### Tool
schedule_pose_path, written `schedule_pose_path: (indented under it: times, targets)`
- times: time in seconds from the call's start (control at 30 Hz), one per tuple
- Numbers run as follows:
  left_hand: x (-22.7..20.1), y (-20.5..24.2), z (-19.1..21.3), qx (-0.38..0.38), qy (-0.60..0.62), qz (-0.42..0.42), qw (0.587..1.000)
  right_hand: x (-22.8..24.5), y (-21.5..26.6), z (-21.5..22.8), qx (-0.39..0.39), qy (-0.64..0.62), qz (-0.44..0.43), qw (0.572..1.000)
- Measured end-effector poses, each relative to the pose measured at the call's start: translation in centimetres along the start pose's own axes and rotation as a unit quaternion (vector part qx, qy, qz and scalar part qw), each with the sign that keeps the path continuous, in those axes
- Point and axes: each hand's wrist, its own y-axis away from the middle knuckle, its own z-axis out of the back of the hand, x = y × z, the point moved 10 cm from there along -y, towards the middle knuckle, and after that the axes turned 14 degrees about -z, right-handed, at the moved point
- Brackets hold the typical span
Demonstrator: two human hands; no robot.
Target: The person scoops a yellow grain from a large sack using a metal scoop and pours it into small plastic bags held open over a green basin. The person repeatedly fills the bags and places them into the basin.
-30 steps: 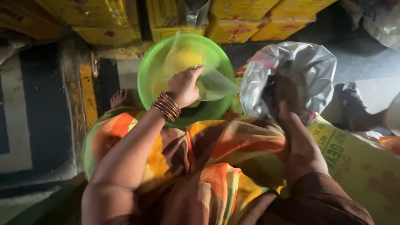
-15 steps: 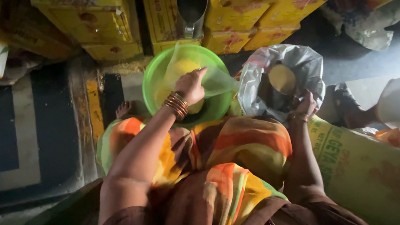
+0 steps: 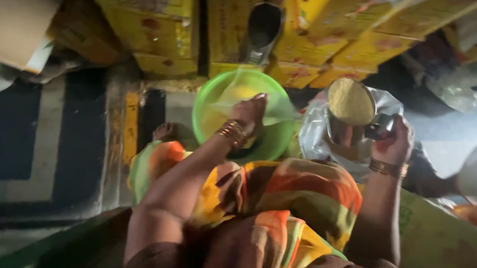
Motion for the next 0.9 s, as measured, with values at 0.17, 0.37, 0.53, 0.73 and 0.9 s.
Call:
schedule_pose_path:
  times: [0.17,0.37,0.53,0.73,0.9]
  targets:
    - [-0.7,0.5,1.2,-0.045,0.019,-0.027,0.998,-0.6,4.7,-11.0,0.17,0.114,-0.085,0.975]
    - [-1.4,0.5,1.2,-0.055,0.037,-0.032,0.997,-2.5,10.8,-25.4,0.283,0.567,0.033,0.773]
    - [-1.5,0.3,-0.7,0.021,0.069,-0.035,0.997,-5.7,13.8,-33.5,0.285,0.724,0.088,0.622]
    - [0.2,-0.5,-0.4,-0.066,0.161,-0.044,0.984,-7.7,15.4,-39.2,0.3,0.799,0.103,0.51]
    - [2.0,-1.0,0.9,-0.17,0.187,-0.064,0.965,-7.9,16.4,-41.3,0.306,0.812,0.148,0.474]
